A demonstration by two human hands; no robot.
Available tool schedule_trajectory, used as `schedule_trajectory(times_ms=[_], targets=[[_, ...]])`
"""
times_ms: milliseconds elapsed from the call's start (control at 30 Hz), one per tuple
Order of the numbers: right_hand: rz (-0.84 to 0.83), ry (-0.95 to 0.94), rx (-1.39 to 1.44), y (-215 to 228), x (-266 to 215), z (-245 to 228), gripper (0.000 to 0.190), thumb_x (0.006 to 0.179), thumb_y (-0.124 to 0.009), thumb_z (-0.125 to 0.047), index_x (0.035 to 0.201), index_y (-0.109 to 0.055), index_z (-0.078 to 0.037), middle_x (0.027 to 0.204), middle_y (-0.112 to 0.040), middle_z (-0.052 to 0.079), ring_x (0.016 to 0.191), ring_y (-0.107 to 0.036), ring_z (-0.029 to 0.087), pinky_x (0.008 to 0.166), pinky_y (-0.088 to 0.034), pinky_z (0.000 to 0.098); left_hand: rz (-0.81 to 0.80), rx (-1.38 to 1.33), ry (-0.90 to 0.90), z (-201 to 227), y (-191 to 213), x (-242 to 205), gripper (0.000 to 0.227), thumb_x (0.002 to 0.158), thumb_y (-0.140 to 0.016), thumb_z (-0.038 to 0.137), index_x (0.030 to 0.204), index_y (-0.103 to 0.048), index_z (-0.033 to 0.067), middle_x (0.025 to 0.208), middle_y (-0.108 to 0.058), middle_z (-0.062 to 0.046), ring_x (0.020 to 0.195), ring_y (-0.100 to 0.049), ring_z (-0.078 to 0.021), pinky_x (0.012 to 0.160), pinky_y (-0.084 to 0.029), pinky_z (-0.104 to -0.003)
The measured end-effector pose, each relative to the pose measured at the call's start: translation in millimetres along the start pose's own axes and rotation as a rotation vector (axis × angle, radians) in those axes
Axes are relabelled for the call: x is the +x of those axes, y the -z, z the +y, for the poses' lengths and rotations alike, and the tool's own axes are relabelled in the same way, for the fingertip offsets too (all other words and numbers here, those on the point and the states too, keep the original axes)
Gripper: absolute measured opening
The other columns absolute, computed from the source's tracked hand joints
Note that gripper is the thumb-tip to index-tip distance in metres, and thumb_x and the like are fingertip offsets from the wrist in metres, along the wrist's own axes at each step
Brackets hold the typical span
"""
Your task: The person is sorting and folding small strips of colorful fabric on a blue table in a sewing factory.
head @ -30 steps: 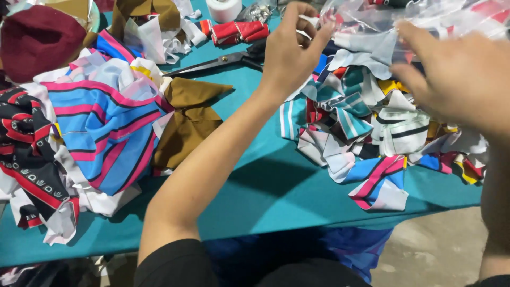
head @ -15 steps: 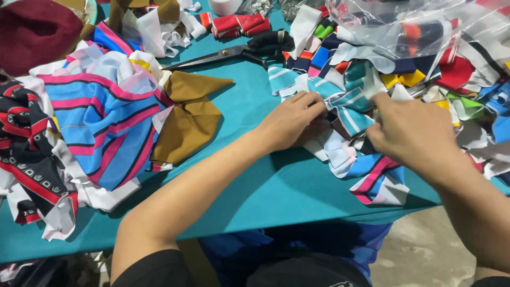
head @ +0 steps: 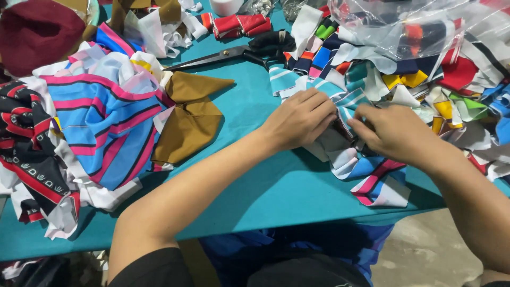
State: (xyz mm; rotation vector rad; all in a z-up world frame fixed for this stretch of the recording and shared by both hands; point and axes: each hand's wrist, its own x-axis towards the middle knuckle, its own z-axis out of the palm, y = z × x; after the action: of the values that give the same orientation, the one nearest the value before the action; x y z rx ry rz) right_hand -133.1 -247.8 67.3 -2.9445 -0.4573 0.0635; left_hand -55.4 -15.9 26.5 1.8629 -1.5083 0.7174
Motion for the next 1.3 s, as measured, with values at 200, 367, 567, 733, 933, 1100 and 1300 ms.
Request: schedule_trajectory(times_ms=[200,367,567,733,933,1100,1300], targets=[[-0.319,-0.414,-0.106,52.0,-20.6,-36.5,0.036,0.100,-0.049,-0.038,0.132,-0.057,-0.023,0.103,-0.080,0.009,0.098,-0.074,0.036,0.076,-0.056,0.0508,-0.178,0.129,0.119,-8.7,-20.1,18.8,0.051,0.093,-0.081,0.013,0.135,-0.053,0.0092,0.139,-0.054,-0.019,0.130,-0.055,-0.0372,0.098,-0.057,-0.049],[0.355,0.276,0.182,50.0,-33.2,-23.3,0.022,0.085,-0.067,-0.002,0.106,-0.064,-0.001,0.136,-0.065,0.021,0.123,-0.061,0.038,0.102,-0.046,0.0500,-0.278,0.100,0.100,-25.6,-58.4,21.6,0.066,0.091,-0.082,0.023,0.141,-0.039,0.0151,0.130,-0.053,-0.016,0.113,-0.058,-0.0368,0.083,-0.056,-0.048],[0.517,0.250,0.302,42.8,-37.3,-3.1,0.063,0.110,-0.034,-0.034,0.074,-0.079,-0.007,0.129,-0.072,0.020,0.125,-0.059,0.041,0.103,-0.047,0.0519,-0.205,-0.113,0.088,-18.7,-44.3,40.9,0.018,0.107,-0.048,0.016,0.105,-0.057,-0.0001,0.095,-0.057,-0.018,0.084,-0.056,-0.0394,0.070,-0.047,-0.050],[0.797,0.285,0.279,38.2,-39.0,-1.4,0.045,0.078,-0.053,0.023,0.043,-0.036,0.000,0.104,-0.077,0.022,0.101,-0.068,0.043,0.073,-0.057,0.0400,-0.066,-0.182,0.161,-14.8,-33.4,53.9,0.007,0.097,-0.064,0.001,0.101,-0.059,0.0045,0.099,-0.061,-0.014,0.091,-0.058,-0.0338,0.075,-0.048,-0.043],[-0.120,-0.150,0.130,45.8,-75.6,5.6,0.032,0.084,-0.068,-0.049,0.092,-0.065,-0.018,0.077,-0.068,-0.003,0.070,-0.064,0.013,0.060,-0.052,0.0293,-0.003,-0.205,0.162,-12.1,-16.4,57.6,0.008,0.103,-0.064,0.006,0.099,-0.058,0.0011,0.101,-0.057,-0.015,0.090,-0.056,-0.0325,0.075,-0.050,-0.042],[-0.472,-0.196,0.267,12.2,-82.4,-2.8,0.026,0.098,-0.064,-0.049,0.107,-0.058,-0.026,0.077,-0.067,-0.006,0.063,-0.059,0.013,0.061,-0.045,0.0334,-0.510,-0.242,0.414,-19.4,-13.0,39.3,0.027,0.109,-0.048,0.034,0.101,-0.045,0.0086,0.082,-0.053,-0.012,0.067,-0.049,-0.0315,0.054,-0.038,-0.046],[0.394,0.067,0.374,-35.7,-52.1,-8.7,0.028,0.089,-0.070,-0.004,0.117,-0.070,-0.007,0.101,-0.072,0.014,0.101,-0.071,0.038,0.087,-0.058,0.0455,-0.297,-0.324,0.501,-16.9,-4.6,34.3,0.011,0.104,-0.058,0.026,0.105,-0.060,0.0146,0.072,-0.068,-0.011,0.073,-0.070,-0.0405,0.064,-0.057,-0.048]])
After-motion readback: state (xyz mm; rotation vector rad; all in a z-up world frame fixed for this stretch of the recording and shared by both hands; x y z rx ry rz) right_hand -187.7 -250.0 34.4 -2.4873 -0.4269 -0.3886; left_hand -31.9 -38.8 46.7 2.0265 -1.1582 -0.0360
